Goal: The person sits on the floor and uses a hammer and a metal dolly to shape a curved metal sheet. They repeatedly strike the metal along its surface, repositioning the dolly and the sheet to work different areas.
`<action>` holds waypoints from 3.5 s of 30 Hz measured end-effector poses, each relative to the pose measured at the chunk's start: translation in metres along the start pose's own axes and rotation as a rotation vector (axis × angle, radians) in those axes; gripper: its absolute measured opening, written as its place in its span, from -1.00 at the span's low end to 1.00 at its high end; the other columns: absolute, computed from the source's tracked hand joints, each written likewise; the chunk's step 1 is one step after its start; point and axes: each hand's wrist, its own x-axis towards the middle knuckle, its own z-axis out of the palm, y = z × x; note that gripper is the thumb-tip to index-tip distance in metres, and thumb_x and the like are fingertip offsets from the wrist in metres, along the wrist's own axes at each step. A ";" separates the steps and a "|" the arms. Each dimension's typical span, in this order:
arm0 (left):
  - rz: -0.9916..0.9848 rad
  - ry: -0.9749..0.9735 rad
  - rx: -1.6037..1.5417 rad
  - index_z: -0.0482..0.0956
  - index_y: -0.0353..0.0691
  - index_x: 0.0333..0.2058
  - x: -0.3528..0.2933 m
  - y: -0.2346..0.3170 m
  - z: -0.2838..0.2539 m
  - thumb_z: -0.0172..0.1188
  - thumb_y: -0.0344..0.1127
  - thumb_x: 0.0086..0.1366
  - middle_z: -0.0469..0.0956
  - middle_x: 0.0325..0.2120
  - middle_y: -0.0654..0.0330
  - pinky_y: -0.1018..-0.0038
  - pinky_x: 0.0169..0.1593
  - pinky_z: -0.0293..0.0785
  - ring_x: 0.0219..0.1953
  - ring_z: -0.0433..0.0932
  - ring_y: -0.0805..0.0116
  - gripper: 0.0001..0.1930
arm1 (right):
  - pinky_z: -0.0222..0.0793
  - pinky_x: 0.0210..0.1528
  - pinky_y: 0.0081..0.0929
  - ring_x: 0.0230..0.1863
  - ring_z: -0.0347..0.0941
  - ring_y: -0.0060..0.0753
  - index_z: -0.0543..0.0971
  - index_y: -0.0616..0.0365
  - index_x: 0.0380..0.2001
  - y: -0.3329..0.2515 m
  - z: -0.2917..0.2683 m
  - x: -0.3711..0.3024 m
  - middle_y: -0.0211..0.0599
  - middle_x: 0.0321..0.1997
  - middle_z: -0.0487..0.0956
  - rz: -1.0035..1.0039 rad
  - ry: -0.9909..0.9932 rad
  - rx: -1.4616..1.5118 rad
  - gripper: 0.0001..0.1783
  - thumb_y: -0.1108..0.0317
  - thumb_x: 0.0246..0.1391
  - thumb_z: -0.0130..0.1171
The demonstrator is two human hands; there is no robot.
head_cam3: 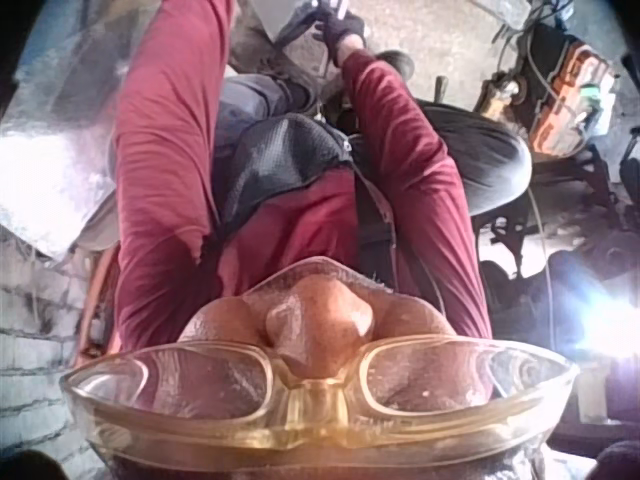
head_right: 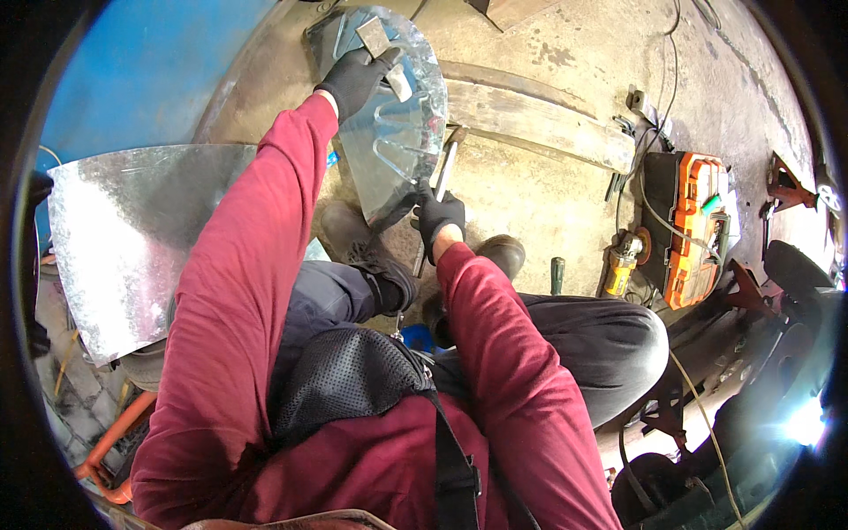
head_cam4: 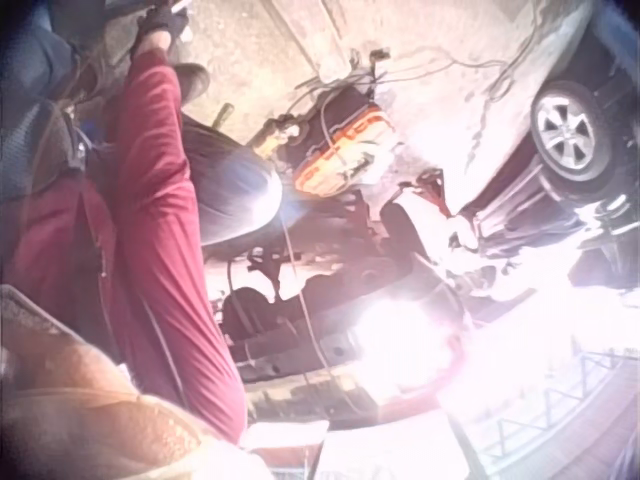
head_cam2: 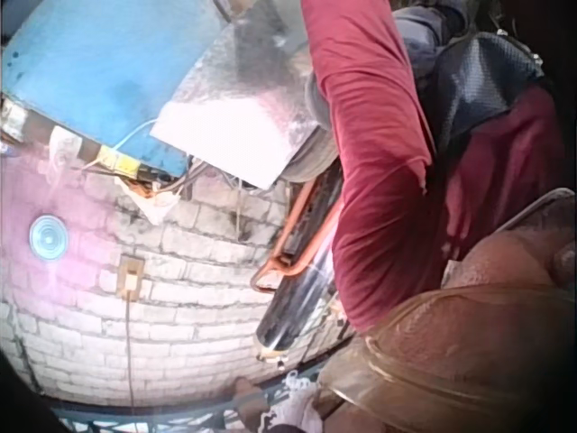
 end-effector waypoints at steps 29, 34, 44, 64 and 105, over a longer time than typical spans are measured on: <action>0.249 0.075 0.180 0.76 -0.26 -0.13 -0.020 -0.018 0.027 0.20 -0.03 0.41 0.70 -0.14 -0.18 0.16 0.07 0.57 -0.06 0.67 -0.17 -0.61 | 0.52 -0.25 -0.40 -0.36 0.58 -0.51 0.38 0.13 0.45 -0.196 -0.054 -0.193 -0.24 -0.41 0.64 -0.905 0.043 -0.985 -0.39 0.12 0.46 0.11; 0.182 0.087 0.191 0.73 -0.24 -0.06 -0.031 0.007 0.029 0.25 0.03 0.38 0.70 -0.14 -0.17 0.11 0.06 0.57 -0.03 0.66 -0.19 -0.57 | 0.58 -0.07 -0.26 -0.11 0.74 -0.05 0.40 -0.04 0.45 -0.213 -0.047 -0.180 0.20 -0.04 0.70 -1.070 -0.014 -1.099 -0.43 0.24 0.44 0.14; 0.165 0.081 0.206 0.73 -0.20 -0.06 -0.026 -0.006 0.032 0.23 -0.01 0.39 0.69 -0.14 -0.17 0.10 0.04 0.58 -0.04 0.66 -0.21 -0.61 | 0.53 -0.20 -0.34 -0.25 0.60 -0.31 0.41 -0.09 0.45 -0.242 -0.030 -0.197 -0.03 -0.27 0.67 -1.115 0.050 -1.119 -0.45 0.28 0.45 0.14; 0.062 0.089 -0.092 0.71 -0.29 -0.08 -0.018 -0.026 0.039 0.37 -0.04 0.36 0.74 -0.15 -0.08 0.22 0.04 0.57 -0.03 0.70 -0.05 -0.60 | 0.54 -0.17 -0.27 -0.24 0.70 -0.25 0.35 -0.01 0.49 -0.232 -0.056 -0.188 0.22 -0.09 0.70 -1.217 0.083 -1.122 -0.42 0.18 0.48 0.08; -0.048 0.109 -0.165 0.74 -0.33 -0.13 -0.046 -0.054 0.002 0.31 -0.05 0.43 0.75 -0.31 0.02 0.35 -0.09 0.52 -0.29 0.65 0.28 -0.61 | 0.48 0.14 -0.42 0.25 0.56 -0.40 0.38 0.14 0.46 -0.234 -0.063 -0.185 -0.08 0.40 0.54 -1.207 0.063 -1.148 -0.42 0.32 0.44 0.14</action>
